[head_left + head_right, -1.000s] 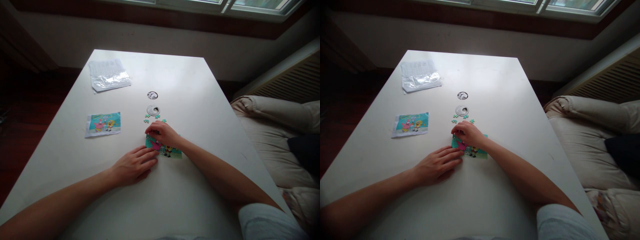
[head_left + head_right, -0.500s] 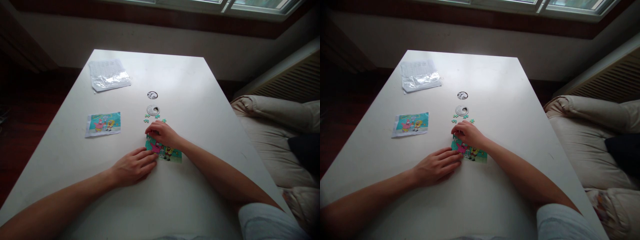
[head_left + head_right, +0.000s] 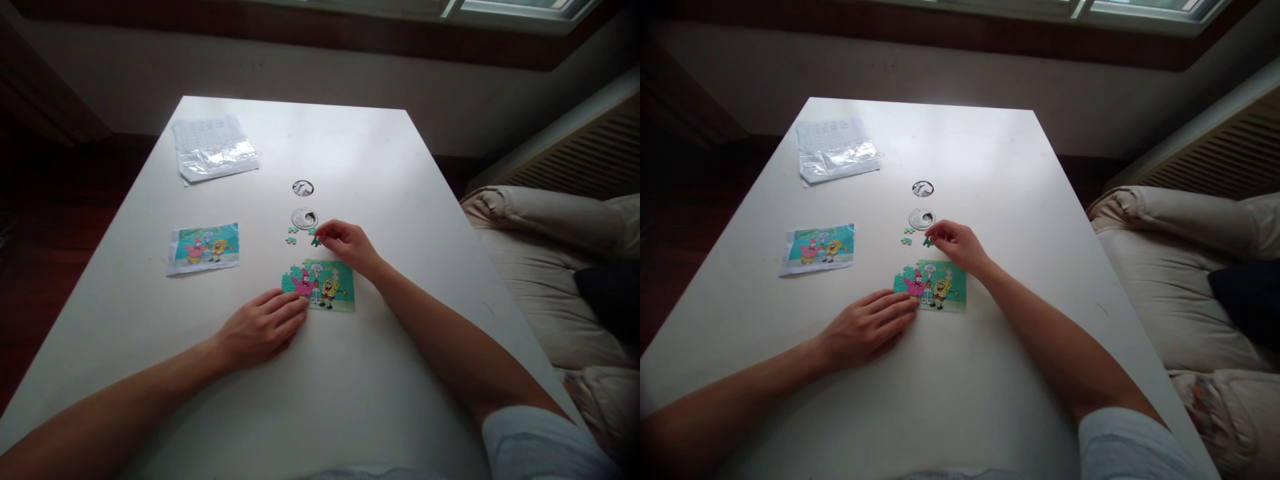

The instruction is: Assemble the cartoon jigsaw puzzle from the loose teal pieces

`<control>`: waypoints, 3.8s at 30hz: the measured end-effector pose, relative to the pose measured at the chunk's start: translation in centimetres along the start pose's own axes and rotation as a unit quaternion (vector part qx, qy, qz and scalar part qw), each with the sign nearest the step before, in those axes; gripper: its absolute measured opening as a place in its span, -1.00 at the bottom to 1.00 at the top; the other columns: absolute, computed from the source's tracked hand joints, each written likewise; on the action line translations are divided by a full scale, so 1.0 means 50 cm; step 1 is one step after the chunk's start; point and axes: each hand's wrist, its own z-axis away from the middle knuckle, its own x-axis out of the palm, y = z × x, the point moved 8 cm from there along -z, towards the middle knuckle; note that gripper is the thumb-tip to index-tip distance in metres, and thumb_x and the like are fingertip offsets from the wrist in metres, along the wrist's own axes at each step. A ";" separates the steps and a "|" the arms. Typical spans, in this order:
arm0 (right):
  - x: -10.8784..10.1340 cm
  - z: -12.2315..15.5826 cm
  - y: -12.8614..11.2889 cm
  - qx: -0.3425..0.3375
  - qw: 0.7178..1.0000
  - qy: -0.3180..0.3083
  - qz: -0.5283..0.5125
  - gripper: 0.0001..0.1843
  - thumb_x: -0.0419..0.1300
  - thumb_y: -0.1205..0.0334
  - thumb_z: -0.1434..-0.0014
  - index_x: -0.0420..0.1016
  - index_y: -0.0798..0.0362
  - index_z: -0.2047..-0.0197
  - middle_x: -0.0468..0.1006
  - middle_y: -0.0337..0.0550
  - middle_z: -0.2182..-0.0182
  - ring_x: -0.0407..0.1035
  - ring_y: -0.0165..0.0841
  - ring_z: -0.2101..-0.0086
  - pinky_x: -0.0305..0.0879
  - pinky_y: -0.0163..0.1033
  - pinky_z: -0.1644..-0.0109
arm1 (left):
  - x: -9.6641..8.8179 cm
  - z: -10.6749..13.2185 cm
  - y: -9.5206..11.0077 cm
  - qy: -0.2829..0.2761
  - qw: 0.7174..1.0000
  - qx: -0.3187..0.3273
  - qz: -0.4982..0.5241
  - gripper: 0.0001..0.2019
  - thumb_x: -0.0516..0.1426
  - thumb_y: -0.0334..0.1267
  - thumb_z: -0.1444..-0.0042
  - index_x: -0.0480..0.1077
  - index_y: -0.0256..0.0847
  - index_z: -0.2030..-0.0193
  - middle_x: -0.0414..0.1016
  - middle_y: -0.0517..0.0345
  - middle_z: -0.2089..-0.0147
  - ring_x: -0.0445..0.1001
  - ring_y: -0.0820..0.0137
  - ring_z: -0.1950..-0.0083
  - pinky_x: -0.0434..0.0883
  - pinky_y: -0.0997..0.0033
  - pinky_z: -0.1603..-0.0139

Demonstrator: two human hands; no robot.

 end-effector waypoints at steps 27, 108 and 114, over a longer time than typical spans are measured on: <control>-0.084 -0.010 0.056 0.008 0.989 0.148 -0.027 -0.81 0.29 0.15 -0.13 0.57 0.06 0.21 0.55 -0.20 0.34 0.38 -0.40 0.33 0.34 -0.25 0.22 | -0.043 0.004 0.012 0.066 0.997 0.042 0.007 -0.79 0.12 -0.34 -0.29 0.46 -0.26 -0.03 0.62 -0.01 -0.02 0.58 0.31 0.01 0.51 0.28 -0.08; -0.025 0.007 -0.017 -0.075 0.967 0.002 0.244 -0.96 0.20 0.33 -0.17 0.47 0.03 0.27 0.48 -0.21 0.39 0.28 -0.38 0.38 0.22 -0.26 0.27 | -0.032 0.007 -0.044 0.023 0.995 -0.096 -0.021 -0.79 0.07 -0.35 -0.31 0.43 -0.23 -0.04 0.53 -0.04 0.07 0.46 0.24 0.08 0.44 0.17 0.02; -0.015 0.009 0.011 0.020 0.998 -0.005 0.056 -0.70 0.25 0.13 -0.22 0.53 -0.02 -0.01 0.53 -0.24 0.36 0.29 -0.44 0.42 0.26 -0.27 0.29 | -0.025 0.010 -0.057 0.013 0.991 -0.123 -0.055 -0.74 0.09 -0.32 -0.30 0.43 -0.21 -0.10 0.50 -0.08 -0.11 0.44 0.18 0.03 0.44 0.12 0.02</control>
